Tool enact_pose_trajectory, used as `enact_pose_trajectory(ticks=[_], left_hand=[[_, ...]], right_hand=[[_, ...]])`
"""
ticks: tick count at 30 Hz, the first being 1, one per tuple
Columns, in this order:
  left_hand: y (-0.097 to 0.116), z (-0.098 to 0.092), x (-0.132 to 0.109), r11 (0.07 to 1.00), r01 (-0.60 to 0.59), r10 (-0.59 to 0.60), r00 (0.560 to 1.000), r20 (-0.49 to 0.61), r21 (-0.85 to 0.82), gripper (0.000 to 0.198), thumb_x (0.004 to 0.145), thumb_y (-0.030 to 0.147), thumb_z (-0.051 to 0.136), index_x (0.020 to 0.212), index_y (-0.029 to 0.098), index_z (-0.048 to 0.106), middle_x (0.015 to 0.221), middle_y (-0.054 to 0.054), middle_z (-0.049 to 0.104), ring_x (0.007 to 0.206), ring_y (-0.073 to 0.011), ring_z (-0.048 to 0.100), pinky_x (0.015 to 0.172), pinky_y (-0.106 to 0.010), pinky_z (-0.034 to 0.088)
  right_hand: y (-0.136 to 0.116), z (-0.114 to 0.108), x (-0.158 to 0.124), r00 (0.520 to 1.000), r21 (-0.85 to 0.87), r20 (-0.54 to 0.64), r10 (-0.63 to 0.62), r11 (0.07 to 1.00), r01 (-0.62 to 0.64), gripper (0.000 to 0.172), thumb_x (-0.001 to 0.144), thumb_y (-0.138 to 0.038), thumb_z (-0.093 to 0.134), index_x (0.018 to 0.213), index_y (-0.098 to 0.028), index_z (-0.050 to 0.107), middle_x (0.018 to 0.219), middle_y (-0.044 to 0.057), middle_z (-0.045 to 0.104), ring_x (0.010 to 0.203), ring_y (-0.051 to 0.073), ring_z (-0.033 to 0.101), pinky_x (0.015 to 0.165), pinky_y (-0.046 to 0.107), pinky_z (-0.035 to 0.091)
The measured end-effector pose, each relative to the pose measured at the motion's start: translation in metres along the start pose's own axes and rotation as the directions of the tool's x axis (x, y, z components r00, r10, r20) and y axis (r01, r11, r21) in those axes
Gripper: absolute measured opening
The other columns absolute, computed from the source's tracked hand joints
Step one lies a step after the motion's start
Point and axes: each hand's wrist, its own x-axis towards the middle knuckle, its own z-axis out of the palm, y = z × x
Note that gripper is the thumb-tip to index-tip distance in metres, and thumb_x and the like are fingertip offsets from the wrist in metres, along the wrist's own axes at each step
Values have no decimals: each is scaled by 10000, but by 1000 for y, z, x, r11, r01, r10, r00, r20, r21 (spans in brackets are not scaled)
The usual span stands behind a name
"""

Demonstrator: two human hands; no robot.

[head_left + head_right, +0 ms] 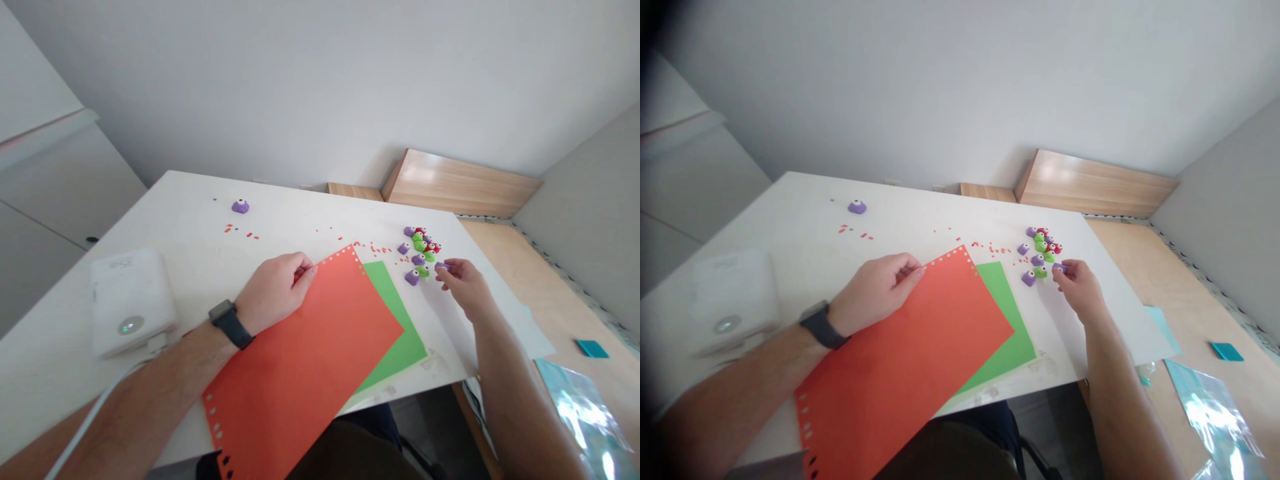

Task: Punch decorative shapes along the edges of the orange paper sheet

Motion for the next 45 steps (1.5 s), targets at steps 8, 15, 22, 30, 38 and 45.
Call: enact_pose_trajectory(ticks=[8, 15, 22, 30, 38, 45], left_hand=[[-3, 2, 0, 1000, -4, 5, 1000, 4, -5, 277, 988, 411, 503, 907, 216, 682, 852, -37, 752, 727, -186, 661, 646, -296, 450], [-5, 3, 0, 1000, -12, 12, 1000, -3, -19, 275, 987, 409, 499, 900, 216, 676, 834, -34, 744, 742, -190, 664, 659, -298, 450], [-7, 5, 0, 1000, 5, -5, 1000, 7, -19, 275, 993, 415, 506, 894, 211, 661, 830, -20, 727, 733, -176, 645, 669, -297, 441], [-5, 6, 1, 1000, -3, 3, 1000, 1, -12, 269, 997, 397, 501, 872, 208, 647, 826, -24, 722, 741, -179, 642, 657, -294, 426], [-4, 7, -3, 1000, -7, 7, 1000, 6, -2, 244, 998, 333, 495, 878, 202, 661, 862, -43, 737, 766, -179, 655, 676, -294, 441], [-8, 10, -5, 999, -17, 16, 1000, 20, 32, 221, 988, 305, 491, 865, 208, 646, 859, -43, 732, 760, -185, 650, 668, -304, 427]], right_hand=[[15, 3, -1, 993, -344, 12, -120, 932, 116, 426, 878, -594, 586, 1082, -255, 744, 950, 108, 747, 810, 281, 657, 759, 469, 505], [-6, 13, -15, 945, -361, -88, -317, 894, 266, 560, 861, -637, 649, 1218, -206, 679, 1193, 159, 692, 999, 301, 651, 856, 459, 519], [-19, 27, -12, 906, -515, 98, -411, 758, 400, 481, 819, -575, 736, 1186, -265, 726, 1212, 140, 639, 1174, 339, 562, 1044, 513, 428], [-9, 34, 6, 907, -601, 6, -422, 723, 341, 498, 851, -546, 676, 1223, -215, 690, 1206, 168, 626, 1146, 357, 529, 1032, 537, 406], [-95, 63, -9, 769, -437, 86, -634, 669, 601, 395, 893, -485, 667, 1182, -215, 680, 1202, 167, 648, 1179, 354, 556, 1042, 546, 421], [-217, 174, -12, 539, -118, 393, -745, 541, 833, 399, 911, -430, 678, 1225, -184, 657, 1215, 154, 672, 1139, 307, 609, 1017, 472, 471]])
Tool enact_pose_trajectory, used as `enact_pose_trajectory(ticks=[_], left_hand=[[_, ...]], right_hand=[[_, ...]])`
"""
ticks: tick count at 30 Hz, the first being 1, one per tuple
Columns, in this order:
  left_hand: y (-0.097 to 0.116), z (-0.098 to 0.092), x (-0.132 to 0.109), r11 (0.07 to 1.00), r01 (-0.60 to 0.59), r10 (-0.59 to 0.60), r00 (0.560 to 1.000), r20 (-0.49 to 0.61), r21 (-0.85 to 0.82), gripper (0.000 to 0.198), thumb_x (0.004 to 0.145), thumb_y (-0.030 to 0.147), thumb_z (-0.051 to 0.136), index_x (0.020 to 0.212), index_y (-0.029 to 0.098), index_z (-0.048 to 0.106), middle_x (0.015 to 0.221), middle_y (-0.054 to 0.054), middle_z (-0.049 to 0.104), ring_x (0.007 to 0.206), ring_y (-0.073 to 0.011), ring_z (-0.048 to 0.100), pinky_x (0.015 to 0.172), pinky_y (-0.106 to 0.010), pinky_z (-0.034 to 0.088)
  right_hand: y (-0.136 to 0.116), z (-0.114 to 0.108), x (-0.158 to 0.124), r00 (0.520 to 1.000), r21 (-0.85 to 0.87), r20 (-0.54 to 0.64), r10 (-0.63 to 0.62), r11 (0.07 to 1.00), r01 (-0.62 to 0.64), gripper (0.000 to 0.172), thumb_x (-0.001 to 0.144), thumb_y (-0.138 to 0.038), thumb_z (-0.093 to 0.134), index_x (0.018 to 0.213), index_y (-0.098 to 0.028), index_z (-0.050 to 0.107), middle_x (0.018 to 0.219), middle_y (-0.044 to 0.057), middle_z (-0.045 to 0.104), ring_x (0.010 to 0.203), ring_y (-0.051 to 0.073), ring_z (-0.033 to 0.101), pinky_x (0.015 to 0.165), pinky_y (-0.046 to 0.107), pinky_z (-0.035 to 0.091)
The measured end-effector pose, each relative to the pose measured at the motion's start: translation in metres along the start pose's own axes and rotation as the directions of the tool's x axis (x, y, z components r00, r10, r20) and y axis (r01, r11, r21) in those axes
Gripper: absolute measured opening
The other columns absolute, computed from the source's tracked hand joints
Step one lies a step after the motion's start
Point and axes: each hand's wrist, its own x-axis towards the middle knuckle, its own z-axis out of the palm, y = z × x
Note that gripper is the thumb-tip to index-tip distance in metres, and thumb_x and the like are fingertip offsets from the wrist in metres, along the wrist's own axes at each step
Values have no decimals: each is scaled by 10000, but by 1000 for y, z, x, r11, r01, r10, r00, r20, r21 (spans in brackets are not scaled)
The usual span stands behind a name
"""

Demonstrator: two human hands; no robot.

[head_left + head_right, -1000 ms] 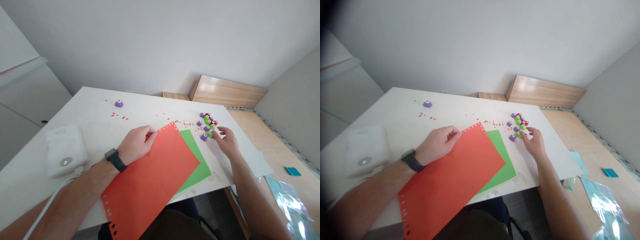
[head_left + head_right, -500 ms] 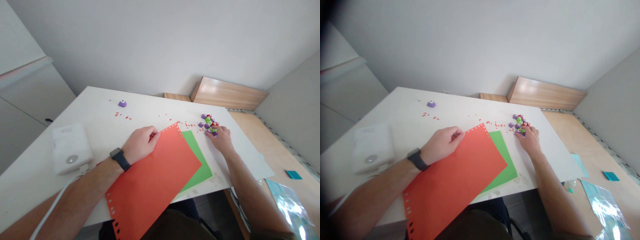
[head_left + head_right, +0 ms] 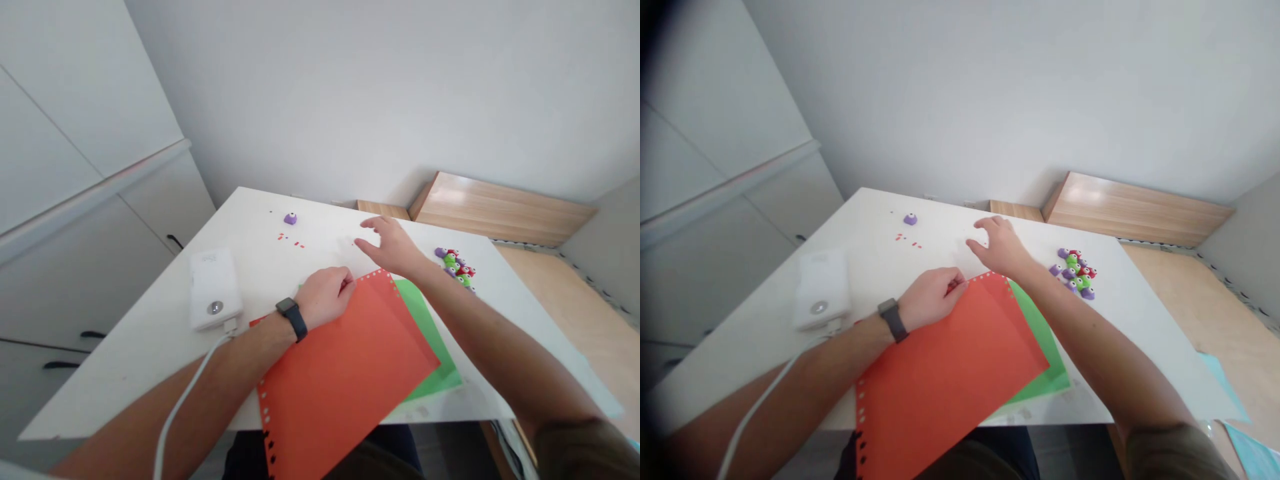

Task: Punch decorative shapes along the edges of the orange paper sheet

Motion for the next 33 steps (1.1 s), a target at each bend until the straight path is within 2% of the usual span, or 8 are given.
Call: enact_pose_trajectory(ticks=[4, 8, 12, 16, 21, 24, 27, 33], left_hand=[[1, -1, -1, 1000, -1, 1, 1000, 0, 25, 220, 981, 300, 491, 832, 202, 622, 874, -60, 732, 756, -194, 649, 651, -314, 408], [1, -1, -2, 999, 4, -5, 1000, 9, 50, 227, 979, 309, 485, 838, 199, 626, 873, -75, 736, 776, -213, 667, 648, -322, 416], [1, 1, -1, 998, 5, -7, 999, 31, 63, 240, 981, 280, 462, 871, 198, 660, 903, -87, 756, 808, -227, 698, 654, -319, 438], [0, 1, -2, 997, 23, -25, 999, 39, 69, 271, 989, 271, 443, 913, 190, 690, 987, -118, 767, 878, -252, 718, 698, -329, 473], [3, -3, -3, 998, 22, -25, 998, 49, 51, 245, 989, 305, 473, 910, 199, 680, 940, -111, 756, 856, -242, 704, 689, -328, 477], [4, -5, -4, 999, 32, -33, 999, 42, 41, 241, 984, 336, 496, 884, 201, 669, 916, -105, 749, 823, -232, 688, 675, -330, 465], [4, -5, -3, 999, 35, -36, 999, 30, 29, 226, 979, 322, 503, 871, 205, 663, 909, -91, 748, 809, -219, 678, 682, -325, 459], [1, -1, -1, 1000, 15, -15, 1000, 7, -11, 239, 990, 312, 496, 869, 205, 672, 882, -70, 746, 789, -204, 673, 695, -313, 461]], right_hand=[[-39, 57, 74, 989, 4, 142, -50, 999, 50, 450, 943, -391, 649, 1303, -122, 621, 1302, 179, 664, 1192, 287, 609, 1077, 432, 435], [-69, 103, 124, 964, -86, 260, -46, 994, 71, 451, 979, -371, 588, 1347, -111, 599, 1362, 191, 651, 1243, 294, 607, 1088, 411, 431], [-79, 131, 148, 952, -104, 301, -56, 990, 91, 325, 945, -292, 612, 1234, -155, 670, 1275, 163, 702, 1167, 299, 648, 1037, 412, 465], [-79, 140, 152, 956, -111, 294, -23, 992, 58, 216, 932, -212, 578, 1101, -159, 702, 1138, 161, 737, 1058, 295, 677, 943, 404, 502], [-77, 123, 141, 977, -71, 211, 0, 997, 16, 263, 929, -192, 533, 1161, -143, 647, 1142, 155, 716, 1026, 266, 657, 890, 375, 511], [-67, 97, 125, 992, -19, 129, 18, 1000, -16, 376, 946, -224, 505, 1300, -124, 587, 1172, 150, 702, 1012, 246, 646, 913, 381, 507], [-45, 61, 97, 994, 203, 59, 93, 974, -103, 426, 921, -264, 558, 1329, -162, 622, 1035, 93, 720, 868, 209, 645, 850, 372, 527], [10, -9, -3, 931, 648, 78, 356, 692, -319, 317, 865, -312, 656, 1165, -212, 651, 911, 15, 662, 726, 145, 632, 712, 320, 537]])
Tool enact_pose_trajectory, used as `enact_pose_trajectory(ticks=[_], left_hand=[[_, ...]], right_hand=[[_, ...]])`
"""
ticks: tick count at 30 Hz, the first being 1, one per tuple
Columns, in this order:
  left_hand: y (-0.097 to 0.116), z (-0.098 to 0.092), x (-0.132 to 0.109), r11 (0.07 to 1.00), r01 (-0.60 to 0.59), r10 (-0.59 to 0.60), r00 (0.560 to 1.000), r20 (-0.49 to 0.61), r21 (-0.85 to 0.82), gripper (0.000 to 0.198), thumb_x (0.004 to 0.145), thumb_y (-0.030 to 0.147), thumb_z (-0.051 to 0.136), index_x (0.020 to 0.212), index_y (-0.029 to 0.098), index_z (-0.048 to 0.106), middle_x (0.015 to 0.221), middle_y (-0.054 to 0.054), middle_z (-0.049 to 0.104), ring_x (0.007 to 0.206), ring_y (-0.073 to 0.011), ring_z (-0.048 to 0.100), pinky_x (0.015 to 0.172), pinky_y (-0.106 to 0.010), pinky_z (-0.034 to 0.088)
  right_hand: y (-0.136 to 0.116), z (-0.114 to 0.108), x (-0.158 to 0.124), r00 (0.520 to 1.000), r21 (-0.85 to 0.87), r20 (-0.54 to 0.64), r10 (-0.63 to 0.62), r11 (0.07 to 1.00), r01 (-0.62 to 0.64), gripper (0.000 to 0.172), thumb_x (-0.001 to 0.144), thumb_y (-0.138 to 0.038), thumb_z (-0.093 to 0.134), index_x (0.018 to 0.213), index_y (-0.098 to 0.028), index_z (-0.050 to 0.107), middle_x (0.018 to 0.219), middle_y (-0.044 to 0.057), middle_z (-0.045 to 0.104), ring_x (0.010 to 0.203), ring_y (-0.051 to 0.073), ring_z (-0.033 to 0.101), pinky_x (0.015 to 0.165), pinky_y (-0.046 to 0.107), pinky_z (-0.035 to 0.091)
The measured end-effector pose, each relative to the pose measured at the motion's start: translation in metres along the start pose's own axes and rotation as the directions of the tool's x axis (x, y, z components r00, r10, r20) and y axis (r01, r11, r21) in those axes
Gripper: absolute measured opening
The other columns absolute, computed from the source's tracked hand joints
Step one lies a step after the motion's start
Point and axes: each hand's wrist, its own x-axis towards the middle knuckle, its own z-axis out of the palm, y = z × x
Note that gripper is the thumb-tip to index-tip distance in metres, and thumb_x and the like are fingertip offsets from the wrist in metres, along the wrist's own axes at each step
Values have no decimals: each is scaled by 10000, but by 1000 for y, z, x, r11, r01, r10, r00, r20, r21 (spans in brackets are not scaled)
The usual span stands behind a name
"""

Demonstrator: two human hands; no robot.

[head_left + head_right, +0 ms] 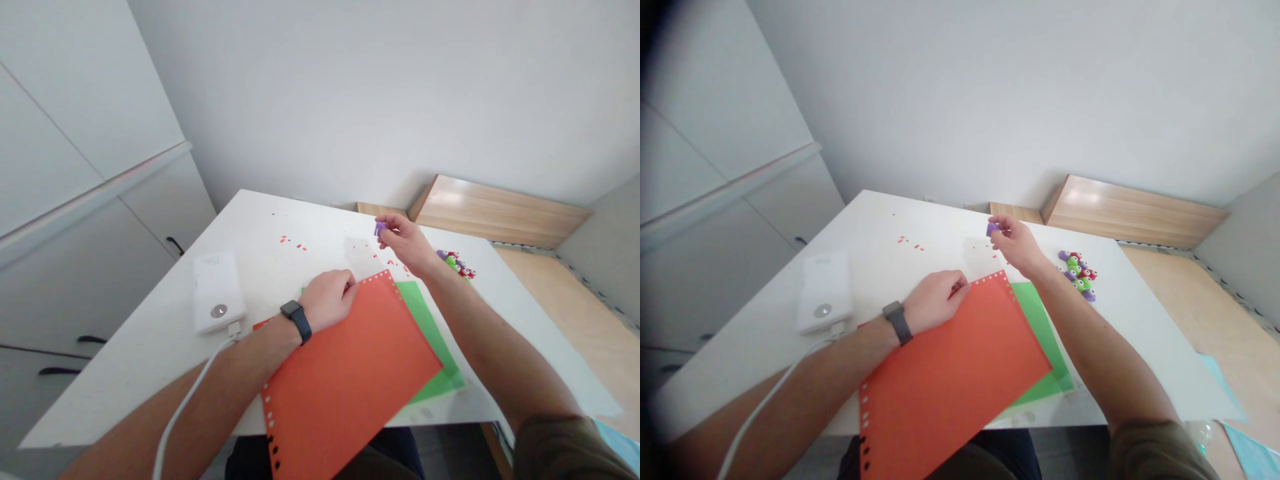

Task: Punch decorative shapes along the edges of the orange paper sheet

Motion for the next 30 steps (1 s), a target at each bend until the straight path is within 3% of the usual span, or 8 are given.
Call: enact_pose_trajectory(ticks=[3, 7, 10, 16, 20, 24, 30], left_hand=[[0, 1, 1, 1000, 1, -1, 1000, -5, -17, 246, 994, 327, 495, 874, 202, 670, 870, -66, 743, 783, -195, 672, 698, -306, 460], [2, 0, 3, 1000, 5, -4, 1000, 3, -27, 267, 1002, 356, 479, 883, 208, 667, 837, -45, 734, 737, -181, 650, 659, -296, 445], [2, -1, 4, 1000, 16, -16, 1000, 5, -22, 278, 1002, 380, 479, 891, 207, 665, 822, -38, 728, 734, -179, 647, 652, -291, 448], [3, -4, 7, 995, 79, -81, 996, -32, -53, 267, 995, 413, 506, 900, 211, 653, 844, -25, 737, 745, -169, 657, 655, -273, 473], [6, -6, 7, 994, 93, -96, 994, -45, -58, 254, 990, 414, 523, 904, 213, 652, 847, -17, 738, 743, -161, 661, 667, -271, 479], [6, -5, 6, 996, 89, -90, 995, -38, -33, 251, 994, 411, 519, 920, 217, 660, 859, -16, 739, 763, -168, 666, 692, -280, 480], [6, -6, 7, 994, 103, -104, 994, -29, -26, 241, 994, 422, 520, 949, 235, 666, 900, -10, 751, 790, -174, 678, 734, -288, 490]], right_hand=[[19, -36, -43, 993, 148, -43, 107, 984, -100, 305, 849, -331, 718, 1107, -217, 602, 973, 17, 659, 772, 145, 656, 747, 329, 539], [47, -57, -79, 990, 316, -6, 144, 939, -135, 369, 851, -368, 749, 1153, -233, 586, 1009, 19, 658, 816, 157, 664, 750, 337, 539], [64, -60, -89, 983, 391, 38, 180, 902, -181, 440, 852, -395, 746, 1240, -238, 611, 971, 15, 653, 826, 159, 651, 783, 347, 546], [83, -63, -90, 964, 447, 101, 245, 855, -264, 455, 805, -385, 817, 1202, -242, 648, 1019, 17, 668, 908, 164, 681, 936, 373, 536], [83, -63, -90, 958, 368, 116, 263, 884, -287, 428, 799, -463, 823, 1115, -213, 679, 925, 30, 679, 840, 175, 666, 774, 339, 551], [73, -62, -91, 957, 330, 137, 257, 899, -289, 414, 807, -511, 807, 1057, -199, 699, 856, 29, 665, 743, 156, 612, 579, 278, 461], [63, -64, -93, 933, 252, 179, 311, 903, -349, 406, 806, -514, 805, 1011, -176, 712, 801, 20, 650, 634, 119, 528, 496, 255, 341]])
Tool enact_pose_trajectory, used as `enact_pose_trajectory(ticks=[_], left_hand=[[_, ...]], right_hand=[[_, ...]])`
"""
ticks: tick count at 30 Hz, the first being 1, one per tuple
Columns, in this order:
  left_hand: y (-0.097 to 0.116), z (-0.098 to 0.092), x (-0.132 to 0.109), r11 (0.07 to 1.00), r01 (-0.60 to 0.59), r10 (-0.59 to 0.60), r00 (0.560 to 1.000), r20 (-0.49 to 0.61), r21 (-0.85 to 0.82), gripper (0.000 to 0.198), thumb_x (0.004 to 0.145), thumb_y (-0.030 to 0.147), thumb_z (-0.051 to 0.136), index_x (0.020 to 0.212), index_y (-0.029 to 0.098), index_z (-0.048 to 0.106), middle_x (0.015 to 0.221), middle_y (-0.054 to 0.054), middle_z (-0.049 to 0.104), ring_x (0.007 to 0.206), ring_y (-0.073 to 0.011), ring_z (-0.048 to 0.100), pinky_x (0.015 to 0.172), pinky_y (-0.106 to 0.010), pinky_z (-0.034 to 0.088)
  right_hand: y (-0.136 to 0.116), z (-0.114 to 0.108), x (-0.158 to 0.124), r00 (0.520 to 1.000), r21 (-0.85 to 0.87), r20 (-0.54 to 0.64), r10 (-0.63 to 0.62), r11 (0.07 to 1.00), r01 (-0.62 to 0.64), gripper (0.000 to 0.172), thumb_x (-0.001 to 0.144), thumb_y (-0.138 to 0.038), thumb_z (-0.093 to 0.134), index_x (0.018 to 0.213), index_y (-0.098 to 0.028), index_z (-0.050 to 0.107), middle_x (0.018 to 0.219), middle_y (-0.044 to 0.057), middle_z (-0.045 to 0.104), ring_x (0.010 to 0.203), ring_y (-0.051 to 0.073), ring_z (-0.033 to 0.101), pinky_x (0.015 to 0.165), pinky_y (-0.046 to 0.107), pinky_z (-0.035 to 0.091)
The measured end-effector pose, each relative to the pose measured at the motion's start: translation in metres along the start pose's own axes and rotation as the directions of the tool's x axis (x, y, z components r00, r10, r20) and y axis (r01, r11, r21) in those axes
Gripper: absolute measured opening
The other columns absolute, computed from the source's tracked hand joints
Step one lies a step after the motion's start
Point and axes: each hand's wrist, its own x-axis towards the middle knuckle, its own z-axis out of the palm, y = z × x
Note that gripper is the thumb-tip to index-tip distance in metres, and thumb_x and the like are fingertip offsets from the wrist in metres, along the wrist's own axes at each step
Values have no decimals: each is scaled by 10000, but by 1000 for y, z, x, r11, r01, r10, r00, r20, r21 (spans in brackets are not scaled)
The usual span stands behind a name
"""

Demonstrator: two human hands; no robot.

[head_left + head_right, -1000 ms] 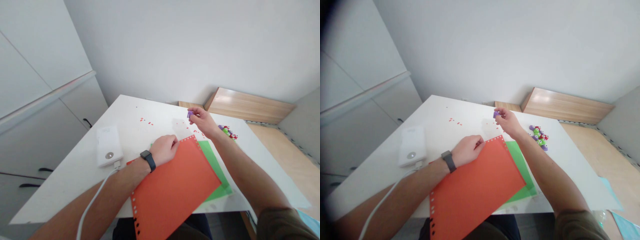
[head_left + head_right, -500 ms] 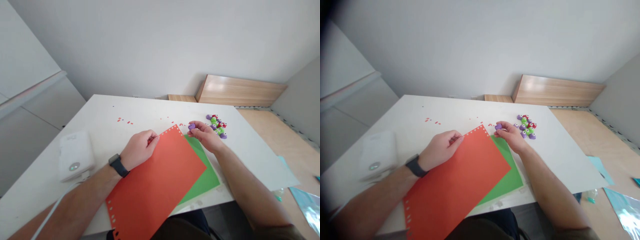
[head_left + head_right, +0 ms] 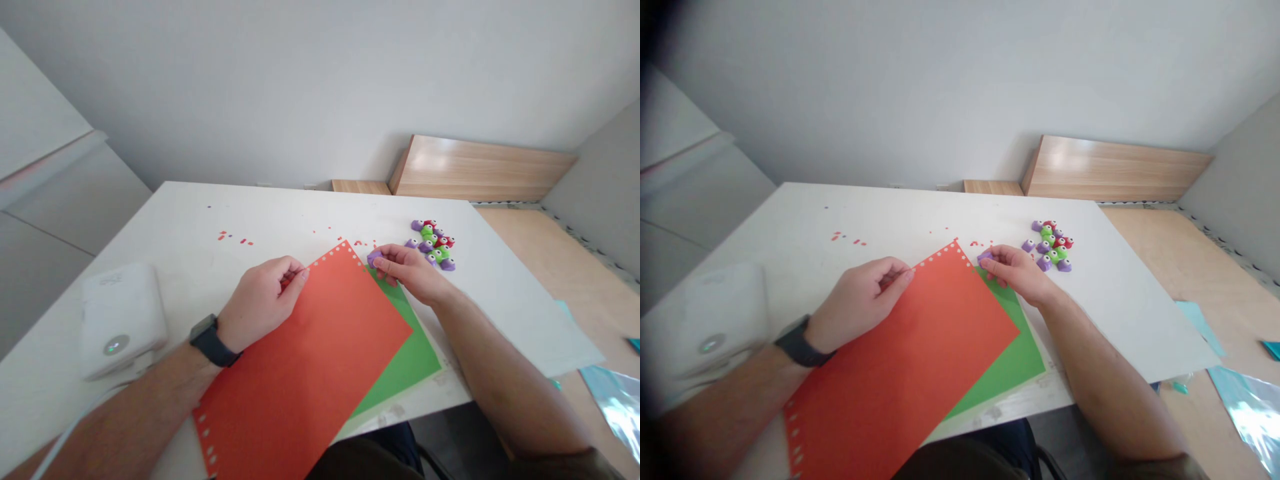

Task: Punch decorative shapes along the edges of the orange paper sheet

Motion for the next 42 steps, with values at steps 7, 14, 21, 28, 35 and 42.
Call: enact_pose_trajectory(ticks=[7, 14, 21, 28, 35, 42], left_hand=[[2, -1, 0, 1000, 4, -4, 1000, -23, 7, 250, 991, 436, 518, 944, 239, 666, 891, -9, 756, 771, -173, 672, 716, -287, 488], [2, -2, 0, 1000, 8, -8, 1000, -21, -3, 232, 990, 419, 530, 940, 239, 668, 881, 4, 741, 766, -161, 665, 723, -286, 480], [1, -1, 1, 1000, 14, -14, 1000, -11, -1, 245, 997, 429, 521, 952, 236, 667, 900, -4, 742, 780, -165, 666, 724, -289, 480], [3, -3, 0, 1000, 16, -16, 1000, -23, 2, 243, 990, 421, 533, 944, 228, 673, 886, 1, 743, 760, -156, 663, 716, -281, 475], [3, -2, 1, 1000, 19, -19, 1000, -19, 7, 254, 996, 431, 526, 957, 230, 676, 882, 5, 736, 760, -155, 661, 720, -285, 470], [4, -3, 0, 1000, 8, -9, 1000, -28, -14, 246, 993, 423, 534, 960, 227, 677, 891, 3, 736, 768, -155, 658, 717, -281, 470]], right_hand=[[4, -2, 0, 998, 29, 58, 21, 999, -23, 398, 817, -522, 796, 1018, -184, 733, 851, 30, 665, 644, 113, 543, 487, 249, 319], [5, -3, -1, 997, 2, 67, 32, 999, -32, 393, 833, -517, 787, 1023, -179, 721, 837, 30, 666, 627, 105, 539, 478, 240, 312], [4, -3, -2, 997, -12, 73, 30, 1000, -29, 393, 839, -520, 781, 1033, -183, 719, 855, 32, 673, 643, 111, 553, 483, 237, 329], [6, -4, -2, 997, -25, 70, 25, 999, -24, 398, 853, -512, 774, 1053, -174, 712, 867, 32, 668, 648, 100, 545, 487, 225, 334], [4, -4, -3, 996, -33, 90, 26, 999, -23, 407, 859, -519, 765, 1055, -167, 706, 876, 33, 662, 664, 103, 549, 500, 225, 345], [2, -3, -4, 991, -56, 130, 22, 998, -15, 394, 876, -523, 745, 1041, -167, 714, 826, 29, 646, 655, 110, 544, 504, 233, 336]])
